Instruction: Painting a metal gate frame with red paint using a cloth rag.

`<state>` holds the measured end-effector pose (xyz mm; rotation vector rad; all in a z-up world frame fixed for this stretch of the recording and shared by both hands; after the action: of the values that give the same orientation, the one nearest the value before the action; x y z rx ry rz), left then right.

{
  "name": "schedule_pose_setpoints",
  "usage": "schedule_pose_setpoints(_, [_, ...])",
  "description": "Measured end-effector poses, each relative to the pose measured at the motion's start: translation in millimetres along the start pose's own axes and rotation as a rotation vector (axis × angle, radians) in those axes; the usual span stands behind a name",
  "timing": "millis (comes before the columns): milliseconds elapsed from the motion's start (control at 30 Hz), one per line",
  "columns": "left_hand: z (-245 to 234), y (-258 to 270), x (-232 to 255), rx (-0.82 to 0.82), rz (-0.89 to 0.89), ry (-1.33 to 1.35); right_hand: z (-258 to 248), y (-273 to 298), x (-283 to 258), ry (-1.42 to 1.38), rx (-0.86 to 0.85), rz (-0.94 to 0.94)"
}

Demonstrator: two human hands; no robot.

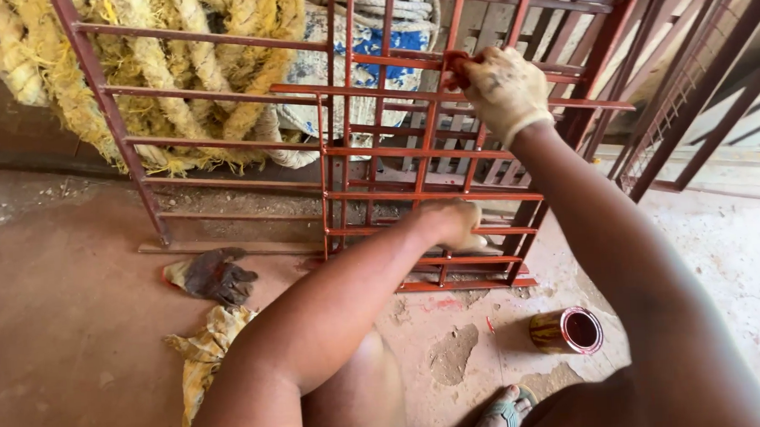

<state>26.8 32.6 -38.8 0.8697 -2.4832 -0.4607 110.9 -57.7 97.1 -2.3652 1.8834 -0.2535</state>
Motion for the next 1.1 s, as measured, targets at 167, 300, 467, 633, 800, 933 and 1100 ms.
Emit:
schedule_pose_setpoints(167, [23.9,-19.5,-20.1,0.109,0.029,0.052,-45.4,77.8,5.7,-0.196,-0.14,0.296])
schedule_pose_setpoints(300, [34.6,-24.4,-27.1,0.075,0.009,0.004,-5.9,129.3,31.2,-0.319,-0.203,0.505])
schedule_pose_setpoints(467, [22.1,-2.9,-25.1,0.011,-0.11,-0.072,49.3,162.4,51.7,-0.389,-0.363,0.535])
schedule_pose_setpoints(633, [20.4,-0.7,-36.2,0.031,-0.203,-0.087,62.3,172.7,74.9,-0.273,-0.302,0.384])
schedule_pose_setpoints(800, [31.5,-1.1,-52.5,0.06,-0.273,-0.123,66.5,178.0,88.5,-0.244,-0.161,0.348])
schedule_pose_setpoints(933, [25.2,11.5,-48.1,0.143,-0.296,-0.214,55.5,180.4,87.2,-0.217,-0.127,0.359])
schedule_pose_setpoints(1100, [24.3,18.5,-48.1,0.176,-0.327,-0.185,30.8,177.3,68.7,-0.27,-0.202,0.435])
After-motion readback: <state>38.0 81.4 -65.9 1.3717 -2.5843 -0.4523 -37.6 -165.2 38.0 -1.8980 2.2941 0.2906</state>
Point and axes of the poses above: each hand's wrist, its own y-axis away from the middle knuckle, its own z-axis out of the palm, x = y × z, the point moved 2 cm from there along -y, towards the middle knuckle, and after that the axes turned 14 degrees about -y, right-handed, at the moved point
